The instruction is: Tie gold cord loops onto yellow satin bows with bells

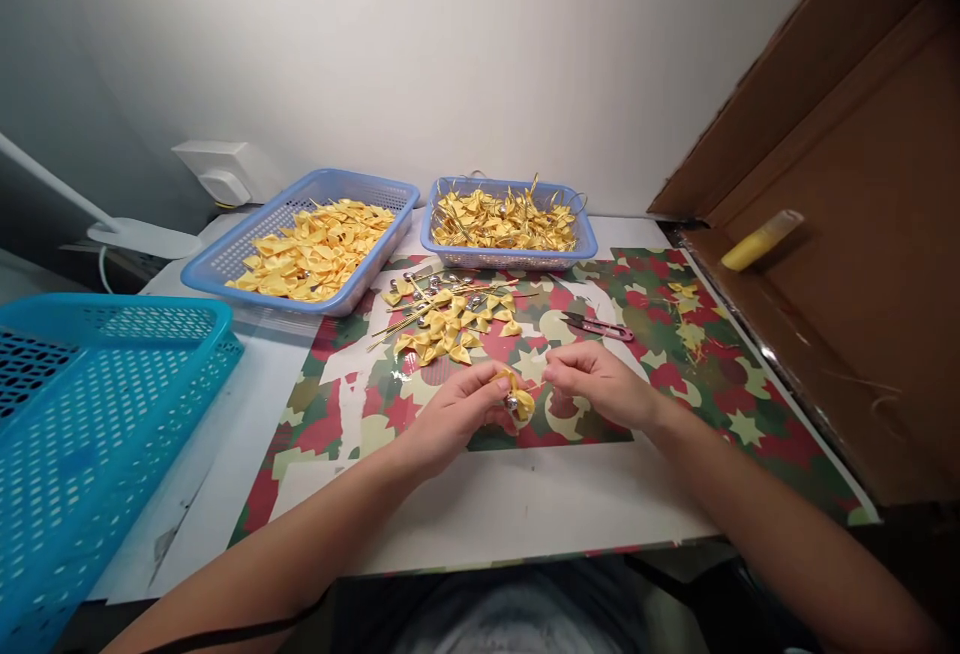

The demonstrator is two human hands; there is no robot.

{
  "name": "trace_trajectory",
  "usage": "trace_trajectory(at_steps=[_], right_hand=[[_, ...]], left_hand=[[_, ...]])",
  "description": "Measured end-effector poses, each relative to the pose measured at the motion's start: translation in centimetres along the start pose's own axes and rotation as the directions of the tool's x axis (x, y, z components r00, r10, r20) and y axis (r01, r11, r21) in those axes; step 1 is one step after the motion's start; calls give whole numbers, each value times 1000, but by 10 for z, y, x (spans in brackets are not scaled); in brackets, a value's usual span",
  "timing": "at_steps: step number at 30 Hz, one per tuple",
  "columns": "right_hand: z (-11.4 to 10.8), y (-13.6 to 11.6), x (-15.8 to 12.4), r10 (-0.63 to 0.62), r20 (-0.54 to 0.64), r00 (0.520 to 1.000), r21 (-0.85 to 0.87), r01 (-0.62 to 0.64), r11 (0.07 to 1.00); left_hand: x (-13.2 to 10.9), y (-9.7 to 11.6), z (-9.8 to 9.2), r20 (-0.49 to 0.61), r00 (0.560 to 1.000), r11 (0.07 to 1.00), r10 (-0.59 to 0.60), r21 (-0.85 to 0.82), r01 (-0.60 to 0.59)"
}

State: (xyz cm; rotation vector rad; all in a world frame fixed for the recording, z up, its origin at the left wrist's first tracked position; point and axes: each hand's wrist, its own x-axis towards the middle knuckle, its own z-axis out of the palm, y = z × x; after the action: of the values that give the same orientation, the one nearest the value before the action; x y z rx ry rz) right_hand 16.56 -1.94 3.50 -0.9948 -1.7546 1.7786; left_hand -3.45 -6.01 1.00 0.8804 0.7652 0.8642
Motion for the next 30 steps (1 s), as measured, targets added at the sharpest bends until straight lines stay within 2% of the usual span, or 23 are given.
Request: trace_trajectory(at_steps=[3,9,14,18,21,24,27,30], right_hand=[[10,6,4,-20,-57,998,87,25,996],[21,11,8,-152,-155,976,153,176,972],[26,16,8,-140,-206,969,303,199,932],[29,20,9,-176,-212,961,382,247,890],[29,23,9,-196,-237,952,358,273,893],[29,26,9,-193,-289,938,304,281,910],[31,28,9,-171,-368,914,239,271,932],[32,26,8,-123,-361,925,310,243,919]], left_hand=[[0,-2,2,7,1000,1000,-22,-8,22],[0,-5,0,62,998,999,-30,-27,31],[-1,-2,4,90,996,1000,-24,-9,25],[-3,-2,7,19,1000,1000,-1,-1,1],[-4,-5,6,-43,999,999,30,13,-30],[-5,-8,5,-56,996,995,66,73,-62],[-6,-11,6,-84,987,986,137,111,-127],[-6,-12,7,-111,969,965,221,165,-202]])
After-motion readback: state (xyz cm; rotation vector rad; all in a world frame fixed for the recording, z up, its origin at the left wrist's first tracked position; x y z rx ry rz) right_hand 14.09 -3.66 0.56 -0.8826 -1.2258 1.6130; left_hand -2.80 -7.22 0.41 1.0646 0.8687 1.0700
